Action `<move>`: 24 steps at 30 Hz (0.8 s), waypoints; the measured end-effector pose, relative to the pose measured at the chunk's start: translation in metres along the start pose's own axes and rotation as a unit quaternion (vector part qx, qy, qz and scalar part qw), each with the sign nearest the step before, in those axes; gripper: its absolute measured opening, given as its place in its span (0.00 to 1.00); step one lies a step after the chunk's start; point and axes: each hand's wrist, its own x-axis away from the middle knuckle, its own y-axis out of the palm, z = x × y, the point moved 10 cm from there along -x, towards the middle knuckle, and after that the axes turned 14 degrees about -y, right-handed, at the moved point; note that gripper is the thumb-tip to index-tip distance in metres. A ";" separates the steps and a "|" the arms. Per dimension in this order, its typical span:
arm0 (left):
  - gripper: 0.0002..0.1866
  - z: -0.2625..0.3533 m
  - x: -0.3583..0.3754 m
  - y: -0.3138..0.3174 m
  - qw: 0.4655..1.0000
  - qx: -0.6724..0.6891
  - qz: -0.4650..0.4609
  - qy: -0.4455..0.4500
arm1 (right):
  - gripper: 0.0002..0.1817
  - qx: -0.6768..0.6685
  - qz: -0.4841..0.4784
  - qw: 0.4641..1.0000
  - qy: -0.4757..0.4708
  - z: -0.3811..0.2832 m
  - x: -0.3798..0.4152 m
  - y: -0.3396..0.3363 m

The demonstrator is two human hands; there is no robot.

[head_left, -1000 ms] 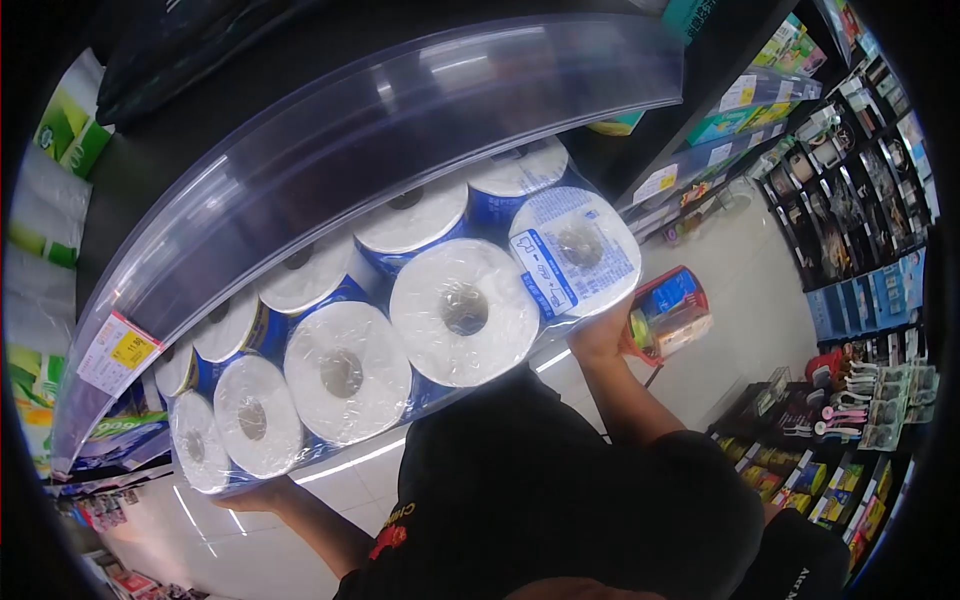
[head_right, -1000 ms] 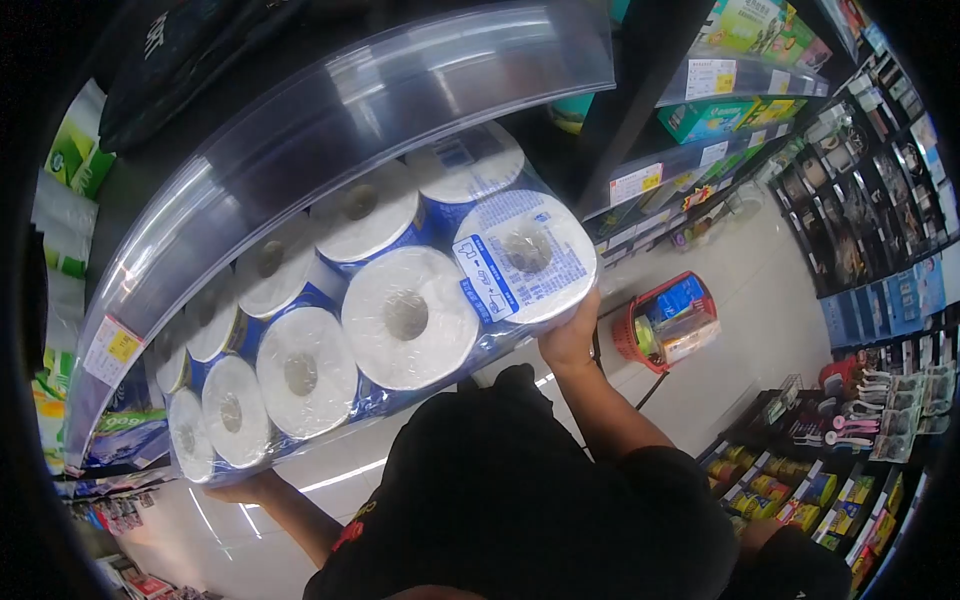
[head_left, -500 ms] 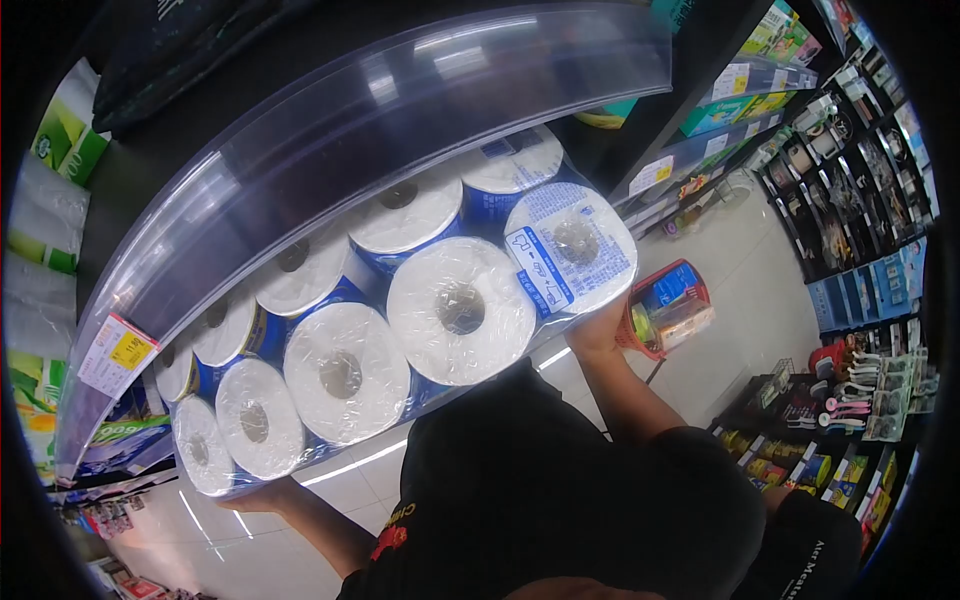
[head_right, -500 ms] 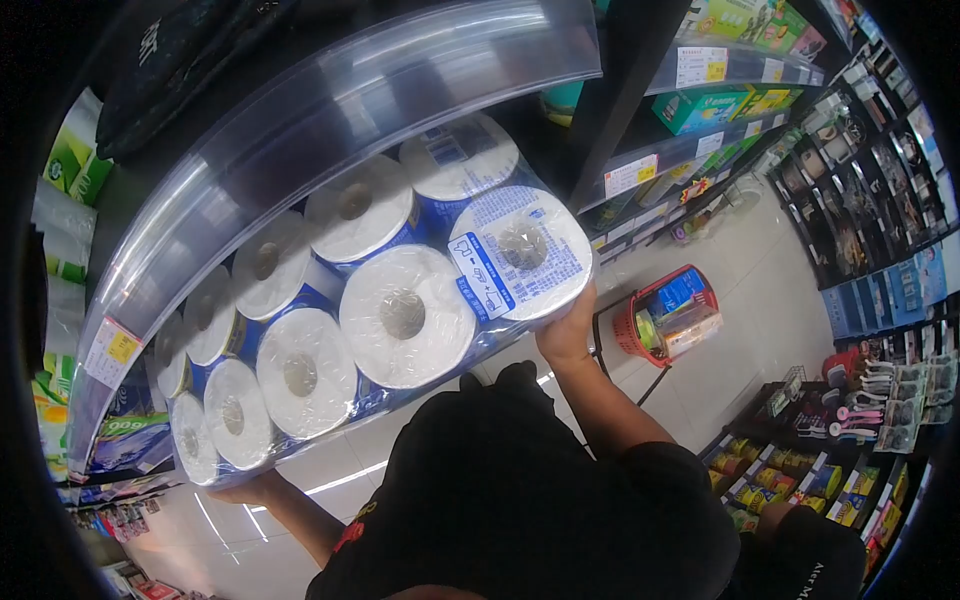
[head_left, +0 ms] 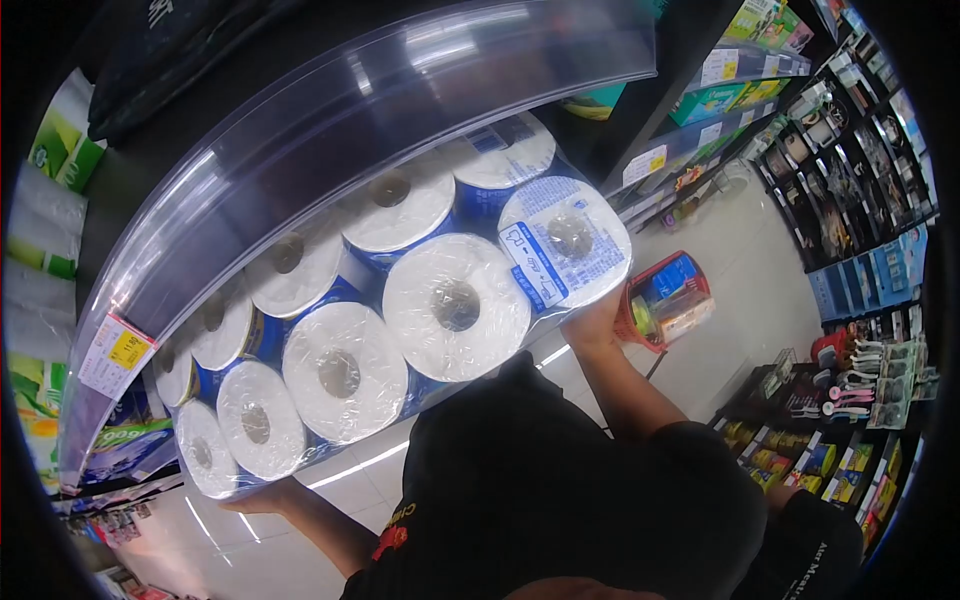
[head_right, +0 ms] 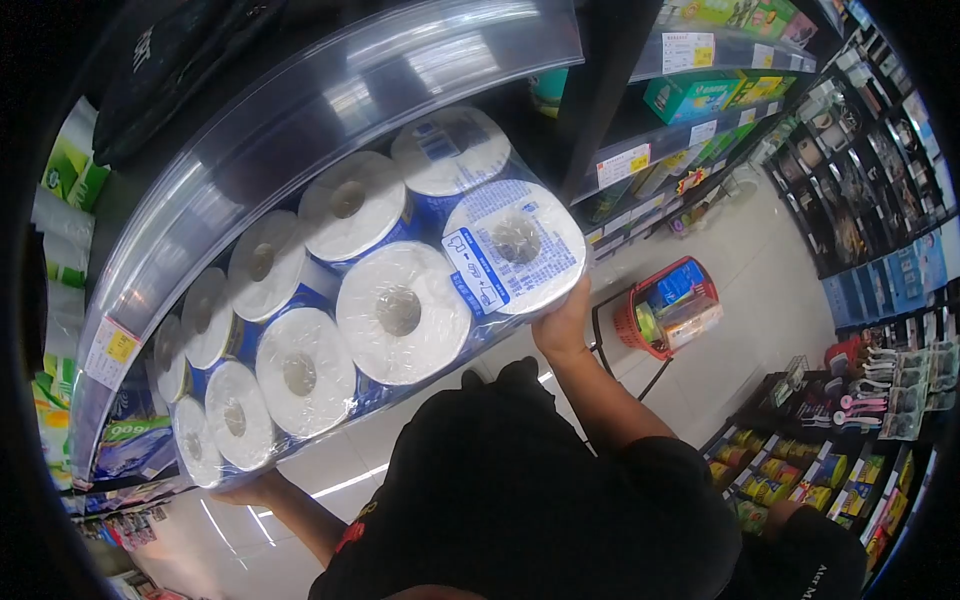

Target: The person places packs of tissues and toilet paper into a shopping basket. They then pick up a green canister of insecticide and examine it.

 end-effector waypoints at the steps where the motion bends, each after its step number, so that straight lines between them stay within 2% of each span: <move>1: 0.35 -0.001 0.000 0.000 1.000 -0.011 0.002 -0.007 | 0.29 -0.002 0.003 1.000 0.002 0.001 0.000 0.000; 4: 0.36 -0.004 0.001 0.003 0.999 0.020 -0.009 -0.035 | 0.29 0.013 0.000 1.000 -0.004 0.001 -0.001 -0.003; 7: 0.35 -0.005 0.002 0.005 0.998 0.034 -0.006 -0.054 | 0.26 -0.077 0.002 0.997 -0.002 0.001 -0.001 -0.001; 10: 0.34 -0.001 0.007 0.010 0.996 0.062 0.010 -0.065 | 0.30 -0.007 0.004 1.000 0.007 0.001 0.000 0.001; 19: 0.32 0.000 0.005 0.010 0.994 0.089 0.001 -0.063 | 0.31 0.046 -0.006 0.999 -0.005 0.000 -0.002 0.002; 22: 0.33 0.000 0.007 0.015 0.989 0.122 0.000 -0.080 | 0.32 0.033 -0.011 0.999 -0.007 0.000 -0.003 0.003; 24: 0.33 0.003 0.008 0.019 0.989 0.126 -0.011 -0.080 | 0.27 -0.033 -0.008 0.999 -0.009 -0.001 -0.003 0.004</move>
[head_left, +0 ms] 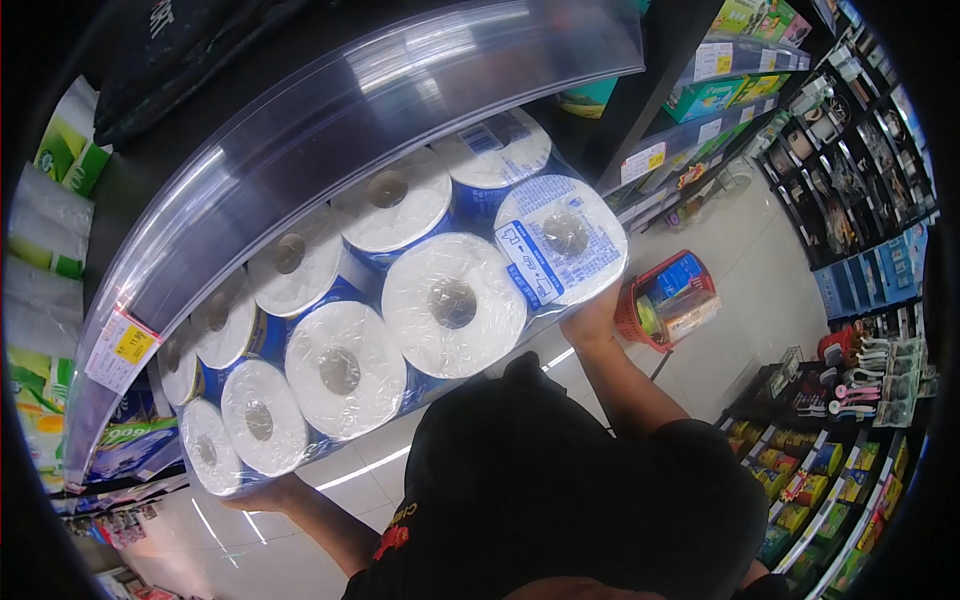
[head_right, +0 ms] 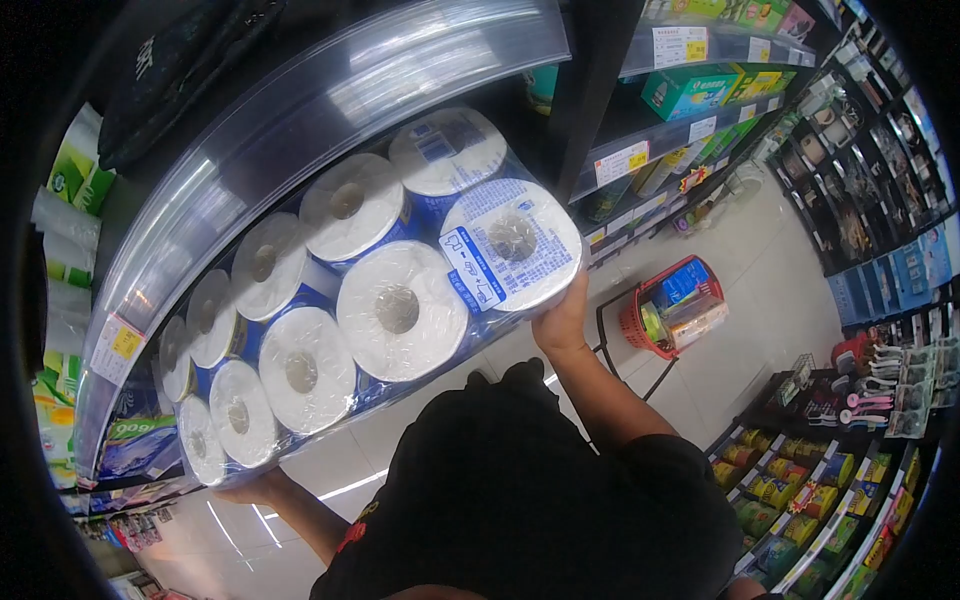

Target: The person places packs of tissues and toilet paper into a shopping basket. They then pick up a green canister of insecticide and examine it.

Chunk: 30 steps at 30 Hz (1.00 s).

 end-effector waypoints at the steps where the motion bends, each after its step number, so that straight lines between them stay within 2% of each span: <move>1: 0.34 0.001 0.002 0.002 1.000 -0.011 0.007 0.001 | 0.26 -0.033 0.002 0.999 -0.002 0.000 0.000 0.001; 9: 0.35 0.001 0.011 0.008 0.999 -0.010 0.034 -0.021 | 0.26 -0.024 -0.002 1.000 0.001 -0.002 -0.001 0.002; 15: 0.34 -0.004 0.008 0.007 0.998 0.031 0.015 -0.045 | 0.27 -0.047 0.010 0.999 0.009 -0.002 -0.001 0.003; 24: 0.35 -0.001 0.013 0.009 0.998 0.030 0.029 -0.044 | 0.26 -0.035 0.005 0.999 0.037 0.001 0.002 0.001; 27: 0.35 0.005 0.014 0.009 0.998 -0.039 0.043 -0.013 | 0.27 -0.033 0.027 0.998 0.044 0.002 0.003 0.000; 30: 0.35 -0.001 0.011 0.007 0.997 0.044 0.031 -0.053 | 0.28 -0.021 0.028 0.998 0.045 0.002 0.002 -0.001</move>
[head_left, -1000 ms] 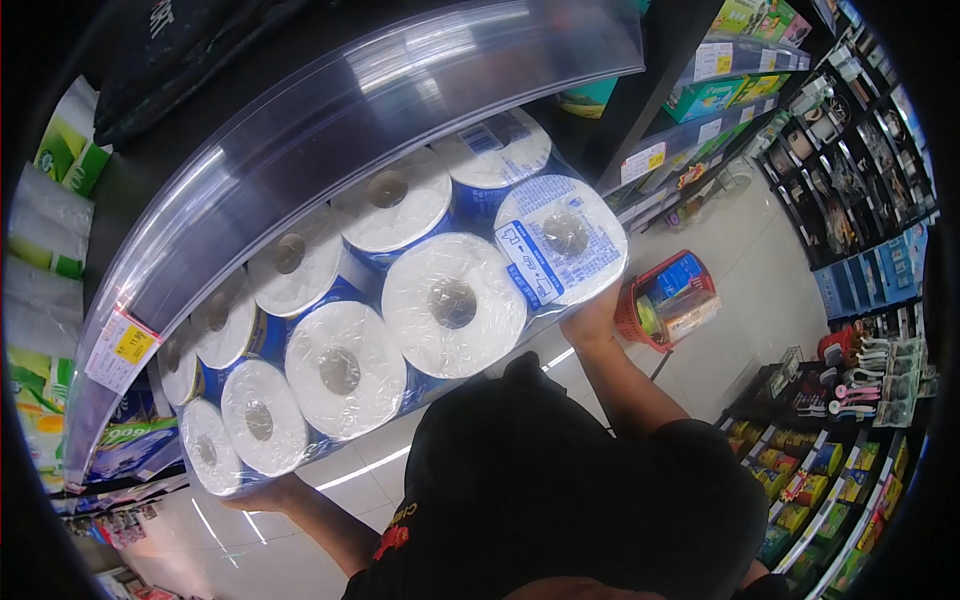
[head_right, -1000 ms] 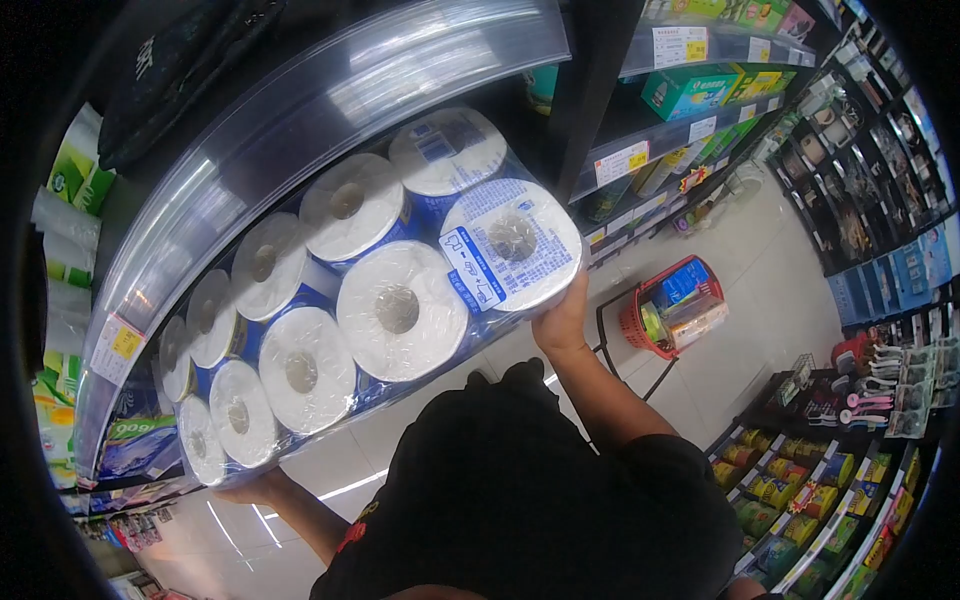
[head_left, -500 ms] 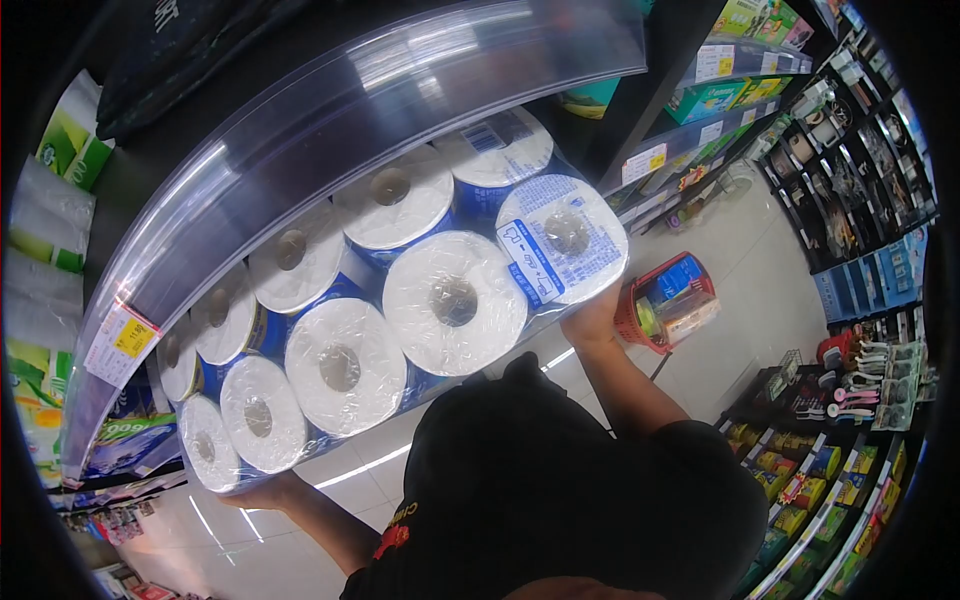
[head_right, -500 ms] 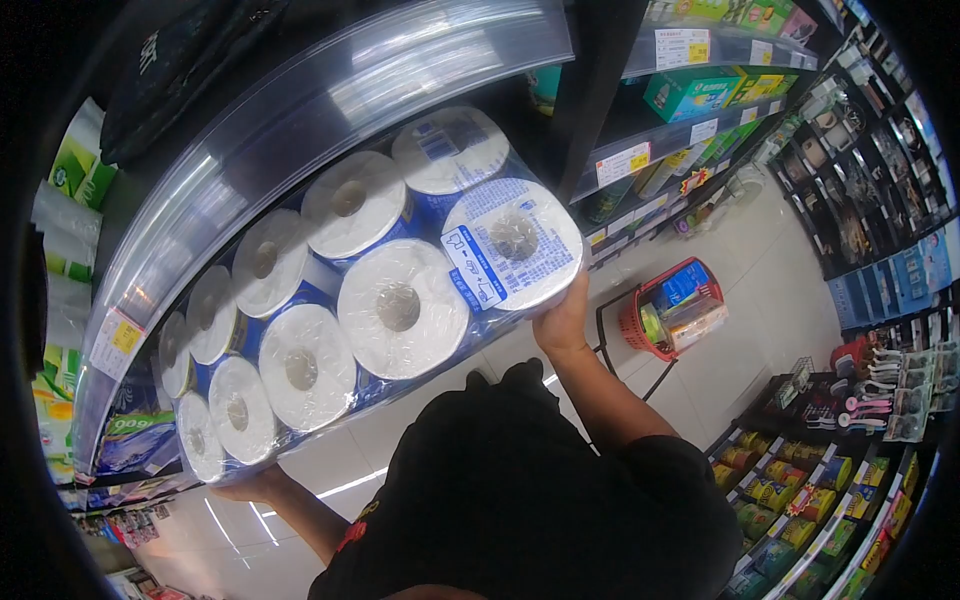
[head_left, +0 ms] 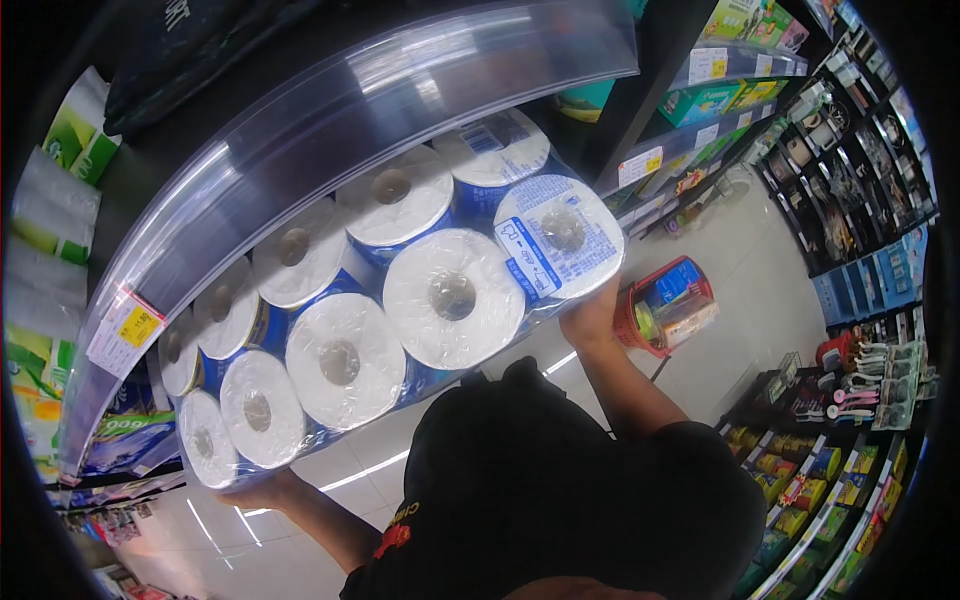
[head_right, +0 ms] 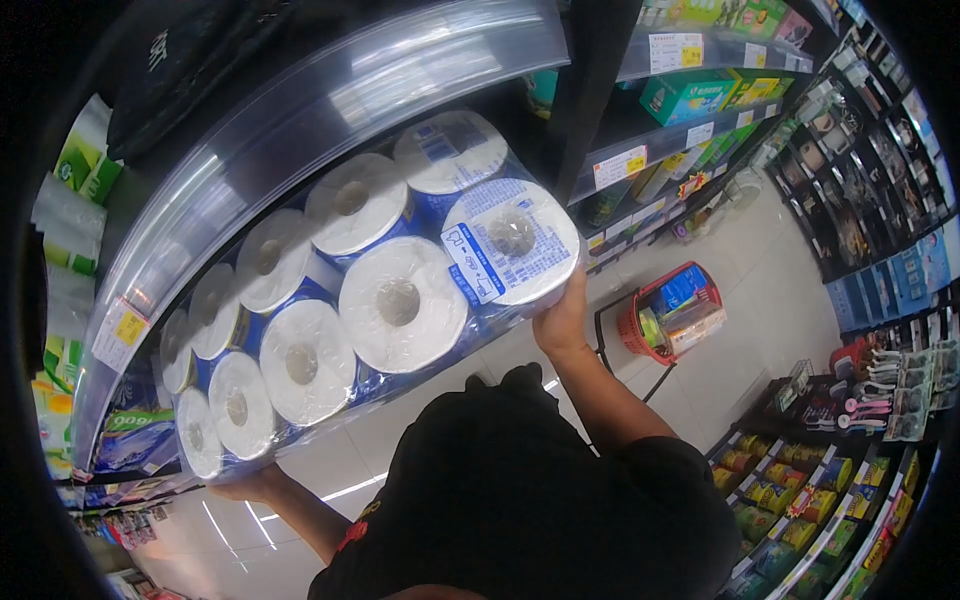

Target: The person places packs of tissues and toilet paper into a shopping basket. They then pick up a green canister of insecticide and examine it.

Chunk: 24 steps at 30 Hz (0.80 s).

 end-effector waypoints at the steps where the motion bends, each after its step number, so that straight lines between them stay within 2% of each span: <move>1: 0.34 -0.002 -0.002 0.001 1.000 0.006 -0.007 -0.010 | 0.29 0.005 -0.006 1.000 0.000 0.000 0.000 0.001; 4: 0.34 -0.003 -0.004 -0.004 1.000 0.019 -0.001 -0.022 | 0.29 0.013 0.039 0.999 0.018 0.000 0.002 -0.002; 6: 0.33 -0.002 -0.005 -0.011 0.999 0.021 0.039 -0.006 | 0.29 0.019 0.025 0.999 0.007 -0.001 0.001 0.001; 10: 0.34 -0.001 -0.006 0.003 0.998 0.042 -0.032 -0.025 | 0.29 0.019 -0.034 0.999 0.022 0.006 -0.001 -0.004; 12: 0.32 0.001 -0.005 0.003 0.999 0.042 -0.027 -0.013 | 0.29 0.074 -0.066 0.995 -0.007 0.006 -0.003 -0.016; 14: 0.32 -0.001 -0.013 -0.005 0.998 0.044 -0.025 -0.023 | 0.29 -0.006 -0.012 1.000 0.018 0.013 -0.005 -0.028; 16: 0.31 -0.003 -0.007 -0.005 0.996 0.084 -0.016 -0.031 | 0.30 -0.017 -0.012 1.000 0.009 0.007 -0.006 -0.015; 17: 0.30 0.002 -0.014 -0.008 0.998 0.051 -0.031 0.013 | 0.30 -0.048 -0.026 0.998 0.034 0.006 -0.005 -0.007; 19: 0.29 0.003 -0.008 -0.002 0.998 0.056 -0.020 -0.002 | 0.30 0.167 -0.076 0.983 -0.028 -0.008 -0.006 -0.001; 20: 0.29 0.002 -0.006 0.000 0.998 0.059 -0.017 -0.011 | 0.30 0.234 -0.097 0.965 -0.066 -0.013 -0.006 0.000; 21: 0.28 0.006 -0.006 0.003 0.999 0.026 -0.033 0.004 | 0.29 0.303 -0.113 0.941 -0.105 -0.019 -0.006 0.002; 22: 0.28 0.004 -0.006 0.002 0.998 0.049 -0.033 -0.009 | 0.29 0.368 -0.123 0.910 -0.143 -0.025 -0.006 0.004; 24: 0.28 0.000 -0.005 0.005 0.994 0.094 -0.033 -0.035 | 0.27 0.382 -0.125 0.900 -0.168 -0.030 -0.004 0.005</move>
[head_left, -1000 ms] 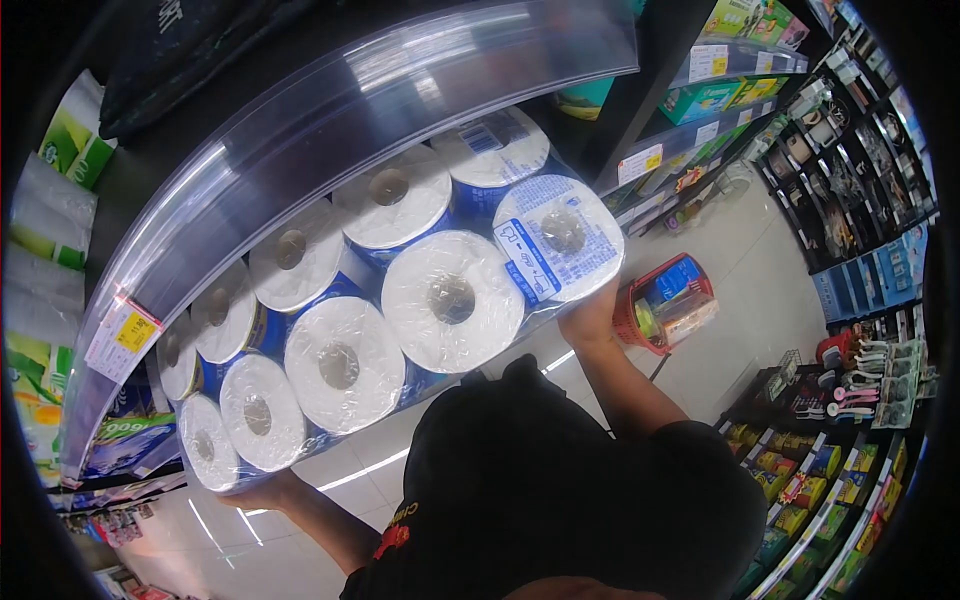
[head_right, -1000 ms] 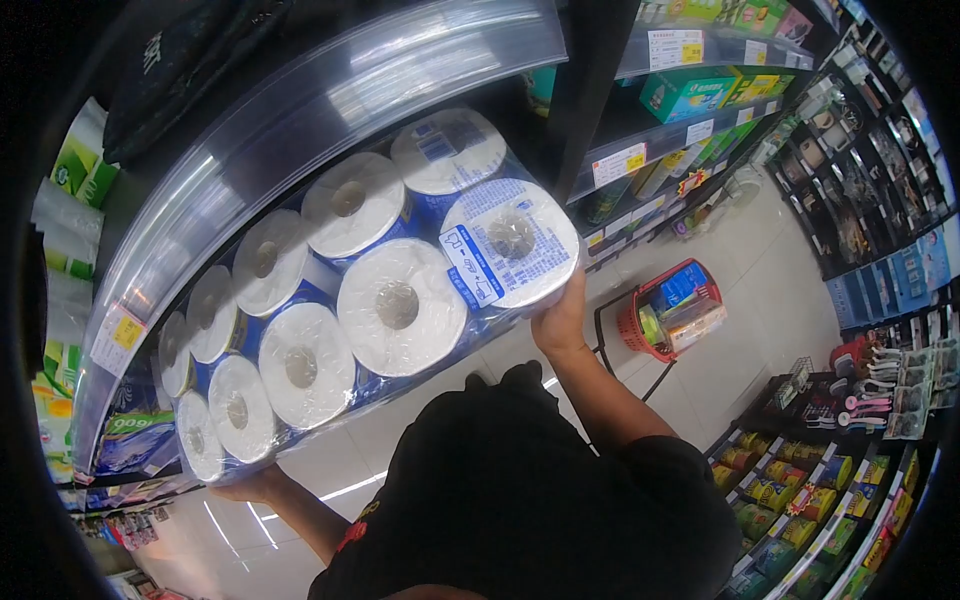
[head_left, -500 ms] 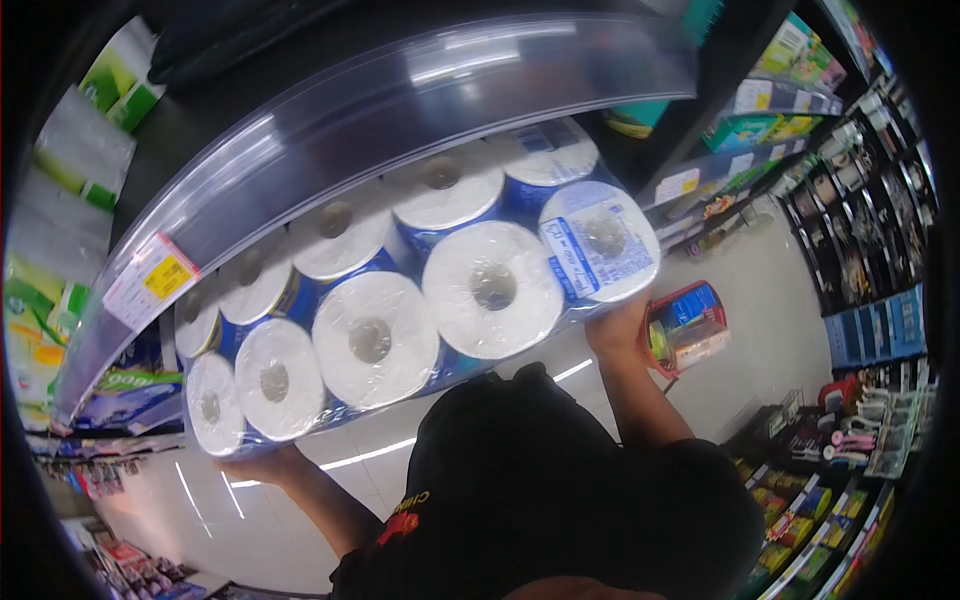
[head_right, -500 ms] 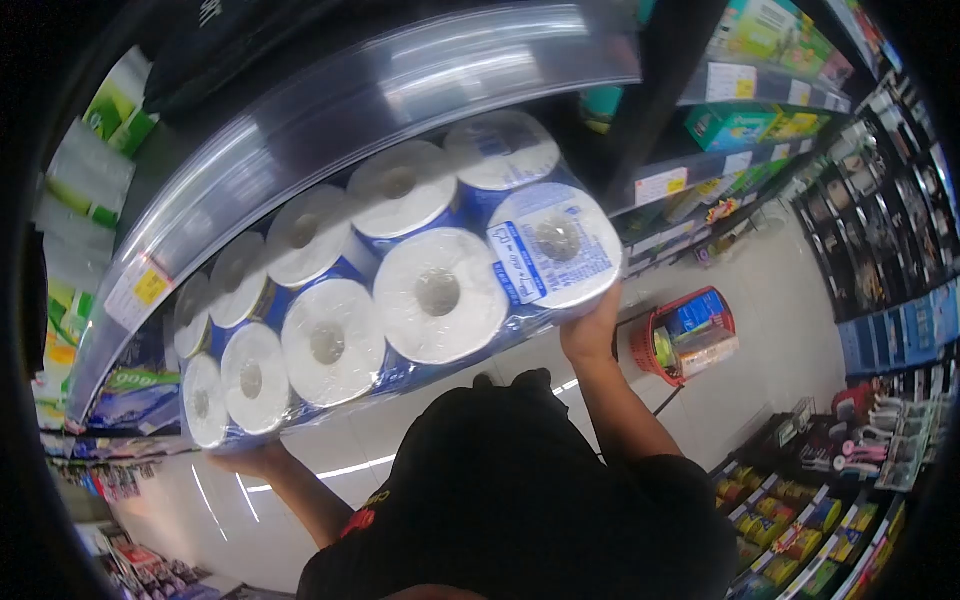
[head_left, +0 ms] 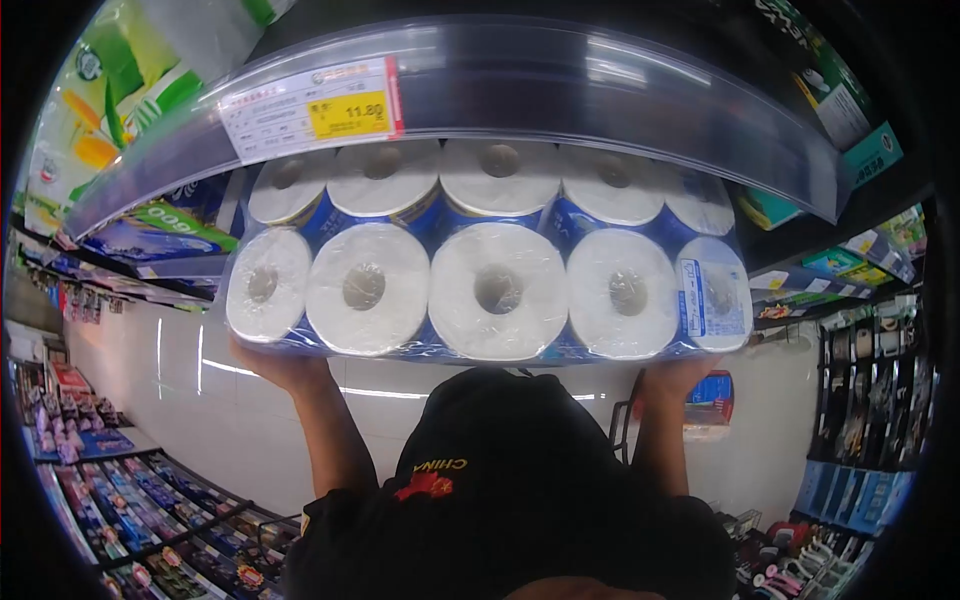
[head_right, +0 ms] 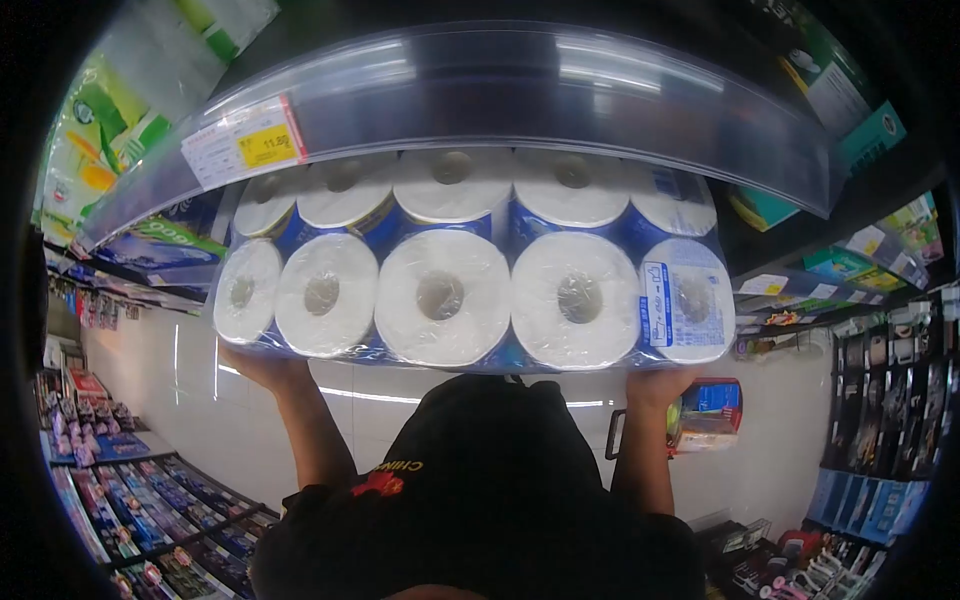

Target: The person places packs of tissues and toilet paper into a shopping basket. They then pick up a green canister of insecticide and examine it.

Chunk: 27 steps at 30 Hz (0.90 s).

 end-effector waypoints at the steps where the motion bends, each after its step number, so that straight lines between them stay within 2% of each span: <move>1: 0.28 0.002 0.000 -0.006 0.999 -0.023 0.026 0.026 | 0.27 0.007 -0.002 1.000 -0.010 -0.002 -0.001 0.001; 10: 0.27 0.003 -0.003 -0.008 1.000 -0.008 0.000 0.027 | 0.25 0.021 -0.037 0.998 -0.056 -0.013 -0.005 0.002; 13: 0.27 0.003 0.001 -0.002 1.000 -0.006 0.007 0.010 | 0.25 -0.031 -0.006 1.000 -0.002 -0.007 -0.005 0.001; 15: 0.27 0.006 0.003 -0.005 0.997 -0.053 0.028 0.038 | 0.25 -0.114 0.049 0.990 0.064 -0.003 -0.004 0.002; 17: 0.28 0.008 0.001 -0.011 0.994 -0.087 0.040 0.056 | 0.26 -0.152 0.060 0.982 0.090 0.000 -0.002 0.002; 20: 0.29 0.008 -0.006 -0.018 0.994 -0.089 0.039 0.056 | 0.26 -0.172 0.051 0.980 0.086 0.011 0.002 -0.001; 22: 0.29 0.004 -0.006 -0.016 0.997 -0.051 0.032 0.039 | 0.31 -0.279 0.097 0.948 0.118 0.016 0.003 -0.001; 23: 0.30 0.001 -0.008 -0.013 0.999 -0.031 0.008 0.007 | 0.27 -0.236 0.072 0.962 0.113 0.009 0.000 0.004; 24: 0.31 0.004 -0.005 -0.009 0.996 -0.082 0.035 0.022 | 0.29 -0.193 0.047 0.974 0.107 -0.001 -0.004 0.011; 26: 0.31 -0.004 -0.003 -0.007 0.999 -0.005 0.019 -0.025 | 0.29 -0.239 0.052 0.963 0.117 0.014 0.001 0.009; 27: 0.31 -0.004 -0.003 -0.006 1.000 -0.018 0.016 -0.019 | 0.29 -0.274 0.057 0.951 0.129 0.020 0.003 0.009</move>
